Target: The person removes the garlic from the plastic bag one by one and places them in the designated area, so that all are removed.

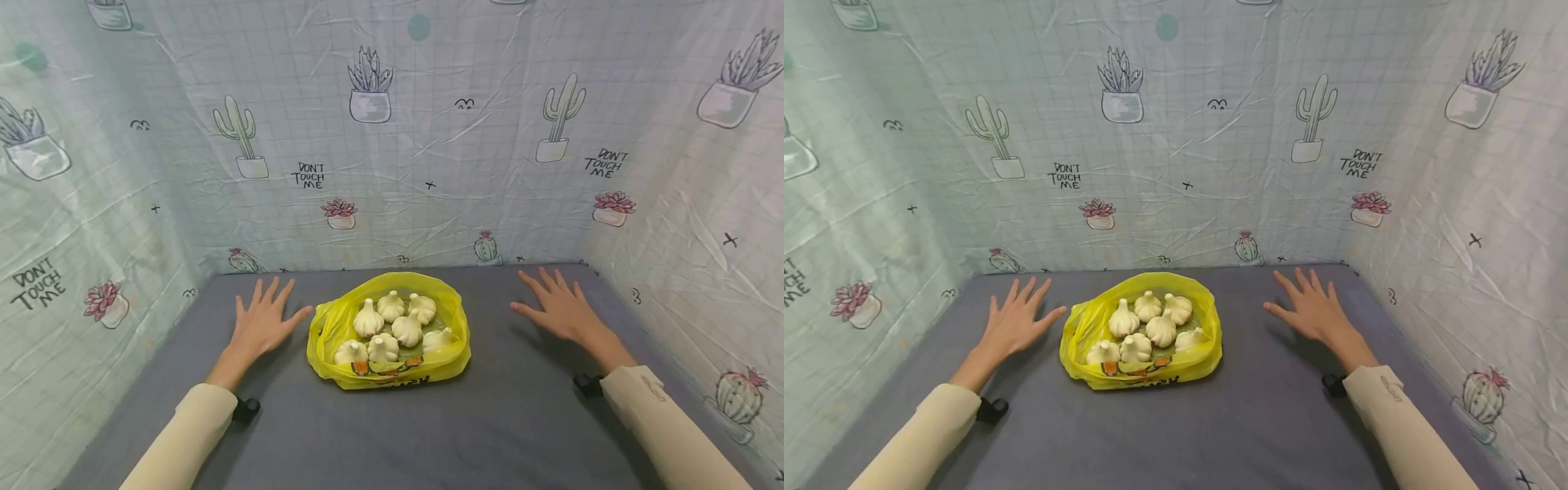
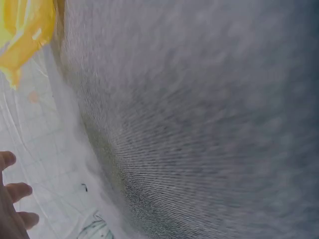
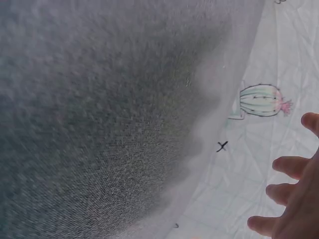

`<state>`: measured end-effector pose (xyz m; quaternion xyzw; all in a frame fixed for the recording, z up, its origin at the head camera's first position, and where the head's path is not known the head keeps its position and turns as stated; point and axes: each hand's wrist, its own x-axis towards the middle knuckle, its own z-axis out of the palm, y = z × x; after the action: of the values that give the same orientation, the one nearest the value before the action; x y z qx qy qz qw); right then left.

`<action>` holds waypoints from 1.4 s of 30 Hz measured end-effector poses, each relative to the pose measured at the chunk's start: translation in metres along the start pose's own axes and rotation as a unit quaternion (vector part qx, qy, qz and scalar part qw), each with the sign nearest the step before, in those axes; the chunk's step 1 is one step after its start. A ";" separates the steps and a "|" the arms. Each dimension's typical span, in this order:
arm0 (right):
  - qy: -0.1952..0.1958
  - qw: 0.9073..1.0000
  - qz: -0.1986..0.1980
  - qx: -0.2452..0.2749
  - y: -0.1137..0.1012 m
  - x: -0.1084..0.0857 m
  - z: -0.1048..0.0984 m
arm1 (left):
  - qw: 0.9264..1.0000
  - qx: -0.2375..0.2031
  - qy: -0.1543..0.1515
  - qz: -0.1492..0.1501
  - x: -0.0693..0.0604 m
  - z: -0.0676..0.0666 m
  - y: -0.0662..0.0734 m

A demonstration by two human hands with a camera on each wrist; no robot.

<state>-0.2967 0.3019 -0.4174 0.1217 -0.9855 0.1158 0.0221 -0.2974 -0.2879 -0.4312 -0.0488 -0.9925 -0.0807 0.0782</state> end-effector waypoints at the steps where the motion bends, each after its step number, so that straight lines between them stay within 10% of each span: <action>1: 0.002 1.000 -0.002 0.001 -0.001 -0.002 0.000 | 1.000 -0.002 0.000 -0.001 -0.003 0.000 0.001; 20: 0.060 0.994 -0.089 -0.020 -0.051 -0.031 -0.003 | 0.991 -0.128 -0.032 -0.036 -0.043 -0.003 0.039; 30: 0.073 0.987 -0.143 0.006 -0.085 -0.035 0.000 | 0.946 -0.313 -0.065 -0.061 -0.044 0.003 0.059; 42: 0.095 0.972 -0.209 0.058 -0.118 -0.025 0.003 | 0.903 -0.411 -0.080 -0.097 -0.038 0.010 0.072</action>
<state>-0.2432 0.1955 -0.3953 0.3143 -0.9234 0.1764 0.1324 -0.2534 -0.2186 -0.4366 0.0134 -0.8742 -0.4841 -0.0368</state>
